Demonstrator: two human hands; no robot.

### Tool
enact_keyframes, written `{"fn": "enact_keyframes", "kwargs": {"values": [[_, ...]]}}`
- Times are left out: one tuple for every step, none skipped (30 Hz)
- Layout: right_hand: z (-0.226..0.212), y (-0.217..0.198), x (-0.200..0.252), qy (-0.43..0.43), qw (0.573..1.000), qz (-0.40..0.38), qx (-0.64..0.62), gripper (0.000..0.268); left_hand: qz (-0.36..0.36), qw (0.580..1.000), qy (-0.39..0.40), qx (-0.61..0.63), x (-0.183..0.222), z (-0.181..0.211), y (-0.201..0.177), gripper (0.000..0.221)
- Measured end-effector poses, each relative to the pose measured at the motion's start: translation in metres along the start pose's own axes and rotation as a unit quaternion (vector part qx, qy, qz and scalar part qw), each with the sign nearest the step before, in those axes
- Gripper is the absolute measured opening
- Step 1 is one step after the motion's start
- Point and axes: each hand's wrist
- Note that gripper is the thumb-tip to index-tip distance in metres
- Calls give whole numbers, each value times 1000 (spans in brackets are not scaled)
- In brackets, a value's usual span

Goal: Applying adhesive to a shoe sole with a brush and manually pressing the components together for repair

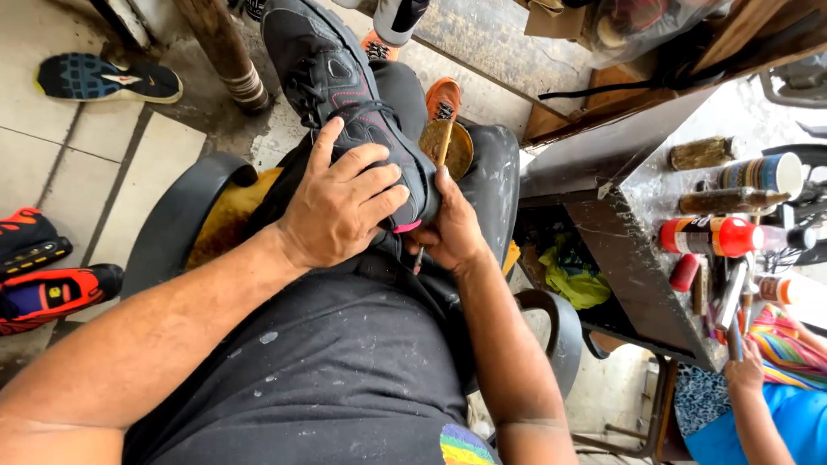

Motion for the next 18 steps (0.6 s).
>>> {"fn": "enact_keyframes", "kwargs": {"values": [[6,-11,-3,-1,1000,0,2,62,2,1000,1,0,1,0,6,25],[12,-22,-5,-63,998,-19,9,59,32,999,-5,-16,2,1,12,13],[20,-34,-6,-120,992,-37,16,58,59,998,-13,-30,5,4,18,5],[6,-27,7,-118,992,-36,17,58,58,998,-16,-30,7,5,20,5],[-10,-20,21,-167,978,31,120,47,49,998,-9,-35,9,4,22,3],[-25,-13,34,-214,947,97,220,44,39,998,-3,-39,10,4,24,4],[-37,-15,45,-214,946,99,221,44,40,998,-3,-37,10,4,25,4],[-49,-17,56,-269,896,162,313,53,40,998,10,-45,9,5,25,8],[-61,-21,68,-318,830,222,400,67,39,998,23,-52,8,6,27,12],[-59,-33,67,-316,830,224,402,67,40,998,22,-49,3,10,17,12],[-59,-44,64,-367,832,227,350,54,31,998,25,-41,-4,11,7,14],[-60,-55,61,-415,830,227,296,46,21,999,29,-34,-11,11,-2,15],[-63,-45,62,-412,830,232,296,46,20,999,29,-28,-18,9,-15,15],[-66,-36,63,-401,853,213,258,33,-10,998,13,-64,-24,7,-28,16],[-68,-27,62,-389,874,193,217,21,-40,994,-1,-101,-31,5,-41,21],[-66,-33,54,-386,875,197,216,21,-43,994,-1,-97,-23,-7,-41,21],[-64,-38,44,-414,829,181,329,6,-51,980,-26,-188,-17,-21,-42,42],[-62,-42,34,-436,770,162,436,10,-57,957,-51,-278,-11,-35,-44,98]]}}
Point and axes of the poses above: each hand's wrist, its own x-axis away from the middle knuckle, its own y-axis out of the palm, z = x × y, and after that the axes turned 3 degrees about z, right-handed
